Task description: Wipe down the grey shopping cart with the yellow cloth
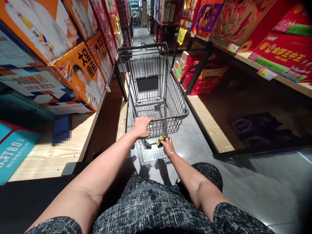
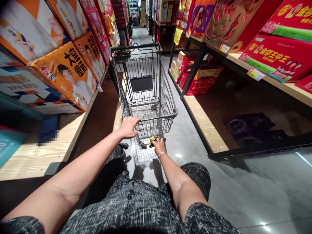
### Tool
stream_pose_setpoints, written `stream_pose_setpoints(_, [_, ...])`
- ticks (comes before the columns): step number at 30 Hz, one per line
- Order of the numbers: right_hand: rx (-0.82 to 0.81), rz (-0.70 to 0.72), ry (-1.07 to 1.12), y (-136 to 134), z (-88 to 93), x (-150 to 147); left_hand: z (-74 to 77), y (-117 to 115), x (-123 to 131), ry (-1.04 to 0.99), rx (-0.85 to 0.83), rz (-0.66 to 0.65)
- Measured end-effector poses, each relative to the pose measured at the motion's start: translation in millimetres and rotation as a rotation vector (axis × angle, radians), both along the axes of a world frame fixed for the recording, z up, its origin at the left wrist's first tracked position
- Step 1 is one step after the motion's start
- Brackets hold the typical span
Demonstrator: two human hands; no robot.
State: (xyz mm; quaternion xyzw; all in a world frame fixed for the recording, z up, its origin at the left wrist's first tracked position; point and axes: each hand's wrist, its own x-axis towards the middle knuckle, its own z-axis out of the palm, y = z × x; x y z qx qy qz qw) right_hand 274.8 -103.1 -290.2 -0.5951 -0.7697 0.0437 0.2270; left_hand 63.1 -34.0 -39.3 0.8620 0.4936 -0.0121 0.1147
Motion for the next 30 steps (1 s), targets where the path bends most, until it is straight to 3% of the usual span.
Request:
stream_pose_setpoints(3, [0.080, 0.030, 0.041, 10, 24.7, 0, -1.5, 6, -9, -0.014, 0.003, 0.012])
stream_pose_setpoints(8, [0.444, -0.042, 0.119, 40, 107.6, 9, -4.8, 13, -20, -0.057, -0.011, 0.027])
stream_pose_setpoints(11, [0.585, -0.128, 0.117, 53, 137.3, 14, -6.9, 15, -26, -0.082, -0.007, 0.035])
stream_pose_setpoints(13, [0.579, -0.138, 0.090, 55, 133.5, 12, -8.2, 17, -30, -0.096, -0.005, 0.039])
stream_pose_setpoints(15, [0.469, -0.108, 0.041, 50, 111.7, 4, -8.6, 19, -35, -0.099, -0.004, 0.048])
stream_pose_setpoints(19, [0.029, -0.048, -0.098, 23, 48.9, -20, -6.1, 25, -41, -0.071, 0.001, 0.083])
stream_pose_setpoints(22, [-0.213, -0.070, -0.175, 8, 21.3, -30, -2.2, 30, -45, -0.044, -0.015, 0.103])
stream_pose_setpoints(24, [-0.222, -0.068, -0.169, 9, 20.4, -28, 0.8, 33, -47, -0.026, -0.035, 0.112])
stream_pose_setpoints(26, [-0.122, -0.043, -0.121, 16, 32.7, -20, 4.2, 35, -46, 0.000, -0.049, 0.131])
stream_pose_setpoints(30, [0.255, -0.022, 0.015, 34, 84.1, 5, 10.9, 34, -26, 0.010, -0.083, 0.097])
